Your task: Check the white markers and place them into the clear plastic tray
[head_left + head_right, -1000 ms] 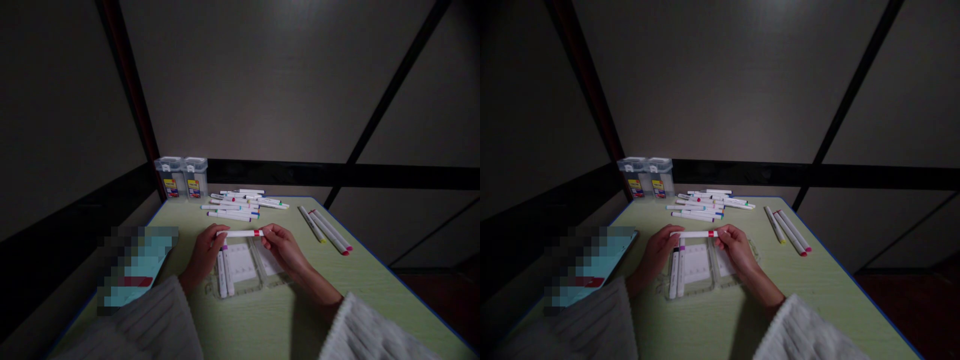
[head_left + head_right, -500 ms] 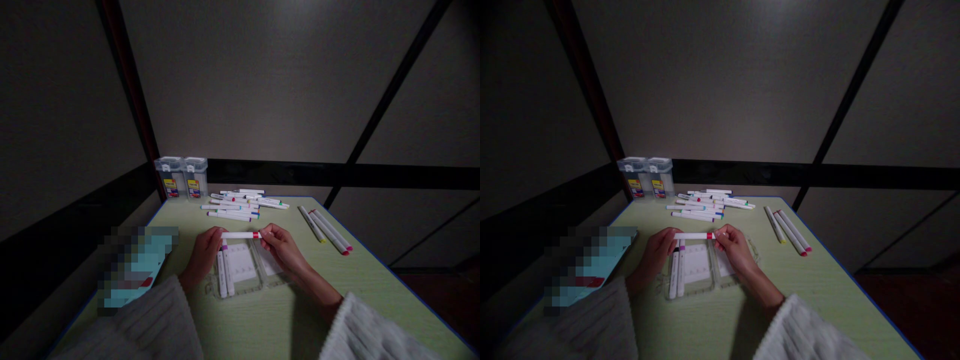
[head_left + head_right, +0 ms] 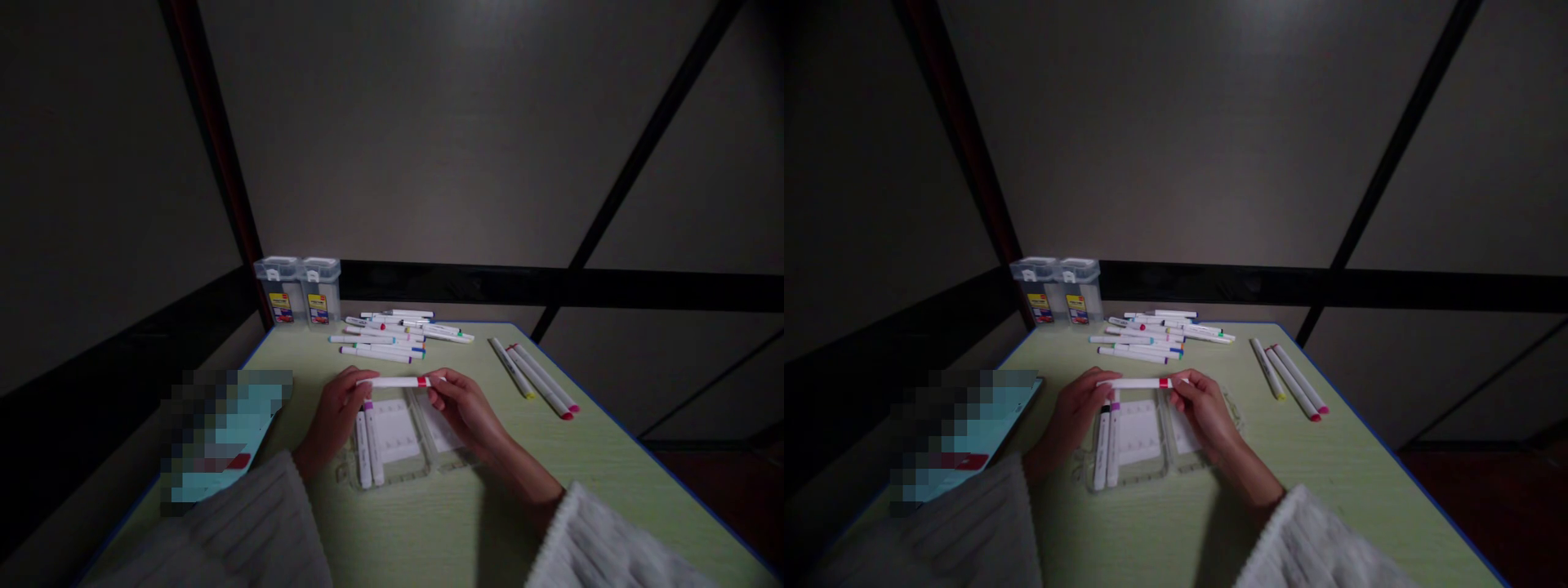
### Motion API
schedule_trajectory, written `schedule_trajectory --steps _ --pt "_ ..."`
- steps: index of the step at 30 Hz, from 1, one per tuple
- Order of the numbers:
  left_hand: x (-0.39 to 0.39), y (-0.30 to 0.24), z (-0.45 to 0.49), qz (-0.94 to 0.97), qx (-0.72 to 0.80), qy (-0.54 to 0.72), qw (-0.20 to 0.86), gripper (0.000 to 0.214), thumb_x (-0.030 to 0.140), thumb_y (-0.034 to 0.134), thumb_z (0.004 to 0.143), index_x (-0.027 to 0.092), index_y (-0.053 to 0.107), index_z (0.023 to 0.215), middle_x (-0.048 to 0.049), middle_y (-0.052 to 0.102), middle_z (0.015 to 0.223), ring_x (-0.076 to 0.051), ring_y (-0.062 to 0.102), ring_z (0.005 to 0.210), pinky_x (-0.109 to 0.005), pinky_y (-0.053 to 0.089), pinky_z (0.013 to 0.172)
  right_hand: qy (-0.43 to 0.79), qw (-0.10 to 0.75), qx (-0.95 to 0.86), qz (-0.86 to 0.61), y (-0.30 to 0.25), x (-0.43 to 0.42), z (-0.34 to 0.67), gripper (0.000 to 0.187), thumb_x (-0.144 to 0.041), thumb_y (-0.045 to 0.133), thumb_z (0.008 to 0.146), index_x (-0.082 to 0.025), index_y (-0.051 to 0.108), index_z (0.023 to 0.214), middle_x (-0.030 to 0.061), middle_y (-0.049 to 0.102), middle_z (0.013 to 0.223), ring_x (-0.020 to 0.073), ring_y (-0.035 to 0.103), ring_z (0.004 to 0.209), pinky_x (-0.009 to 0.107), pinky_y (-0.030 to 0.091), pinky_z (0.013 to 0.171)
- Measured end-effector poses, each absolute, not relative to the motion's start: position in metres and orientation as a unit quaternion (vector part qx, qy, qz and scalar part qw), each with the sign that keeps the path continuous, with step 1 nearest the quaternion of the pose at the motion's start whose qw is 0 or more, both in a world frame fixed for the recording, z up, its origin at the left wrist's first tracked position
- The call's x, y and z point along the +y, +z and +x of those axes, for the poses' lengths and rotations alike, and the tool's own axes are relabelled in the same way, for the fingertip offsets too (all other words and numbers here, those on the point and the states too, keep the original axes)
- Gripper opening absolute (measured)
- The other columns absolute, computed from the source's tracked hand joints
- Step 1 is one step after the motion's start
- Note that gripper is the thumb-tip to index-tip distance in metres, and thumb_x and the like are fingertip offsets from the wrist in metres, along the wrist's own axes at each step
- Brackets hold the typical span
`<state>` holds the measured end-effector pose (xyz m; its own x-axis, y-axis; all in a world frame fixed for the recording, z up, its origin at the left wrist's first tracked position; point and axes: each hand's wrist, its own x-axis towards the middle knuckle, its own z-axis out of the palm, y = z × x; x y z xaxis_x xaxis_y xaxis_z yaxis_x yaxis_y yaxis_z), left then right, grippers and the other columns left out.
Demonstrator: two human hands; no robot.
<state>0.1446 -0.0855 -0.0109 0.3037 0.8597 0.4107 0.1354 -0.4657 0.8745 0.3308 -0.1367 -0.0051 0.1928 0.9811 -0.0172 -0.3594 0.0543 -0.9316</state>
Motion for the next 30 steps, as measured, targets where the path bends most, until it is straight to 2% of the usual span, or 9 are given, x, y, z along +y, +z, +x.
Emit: schedule_trajectory --steps 5,12,16,18,22,30 --pt "-0.083 -0.016 0.144 0.709 0.349 0.469 0.394 0.023 0.027 0.049 0.078 0.015 0.064 0.092 -0.0009 0.056 0.074 -0.013 0.054 0.067 -0.022 0.043 0.058 0.514 0.641 -0.361 -0.440 -0.007 -0.137 0.332 0.028 -0.038 0.077 0.052 -0.016 0.061 0.060 -0.0028 0.052 0.050 0.0087 0.037 0.048 0.024 0.025 0.049" --pt "-0.084 -0.015 0.144 0.715 0.347 0.459 0.398 0.021 0.031 0.049 0.079 0.014 0.062 0.080 0.0006 0.053 0.064 -0.012 0.051 0.061 -0.023 0.041 0.057 0.480 0.646 -0.389 -0.449 -0.008 -0.136 0.332 0.029 -0.040 0.076 0.055 -0.018 0.057 0.055 -0.0035 0.050 0.047 0.0096 0.035 0.047 0.025 0.024 0.049" --pt "-0.088 -0.010 0.147 0.691 0.359 0.453 0.434 0.028 0.039 0.045 0.079 0.015 0.059 0.075 0.0058 0.041 0.048 -0.010 0.042 0.048 -0.022 0.034 0.049 0.470 0.645 -0.402 -0.449 -0.008 -0.137 0.331 0.031 -0.042 0.076 0.057 -0.019 0.055 0.054 -0.0038 0.050 0.046 0.0100 0.037 0.047 0.024 0.025 0.049" --pt "-0.089 -0.009 0.149 0.676 0.370 0.449 0.452 0.033 0.043 0.042 0.080 0.015 0.057 0.070 0.0067 0.037 0.046 -0.009 0.037 0.045 -0.021 0.031 0.046 0.469 0.639 -0.411 -0.451 -0.008 -0.138 0.330 0.032 -0.043 0.076 0.056 -0.019 0.056 0.055 -0.0037 0.051 0.047 0.0102 0.038 0.048 0.024 0.026 0.050" --pt "-0.088 -0.011 0.148 0.665 0.385 0.449 0.456 0.031 0.041 0.043 0.079 0.014 0.056 0.068 0.0050 0.042 0.053 -0.008 0.035 0.047 -0.021 0.029 0.045 0.473 0.624 -0.420 -0.458 -0.007 -0.138 0.329 0.034 -0.046 0.076 0.057 -0.018 0.057 0.057 -0.0034 0.051 0.050 0.0102 0.039 0.049 0.024 0.028 0.051" --pt "-0.090 -0.005 0.146 0.694 0.370 0.454 0.420 0.028 0.035 0.044 0.078 0.014 0.061 0.070 0.0035 0.047 0.052 -0.010 0.040 0.050 -0.022 0.034 0.049 0.486 0.624 -0.406 -0.459 -0.005 -0.140 0.328 0.034 -0.046 0.076 0.056 -0.019 0.056 0.057 -0.0042 0.048 0.048 0.0096 0.037 0.047 0.024 0.025 0.048"
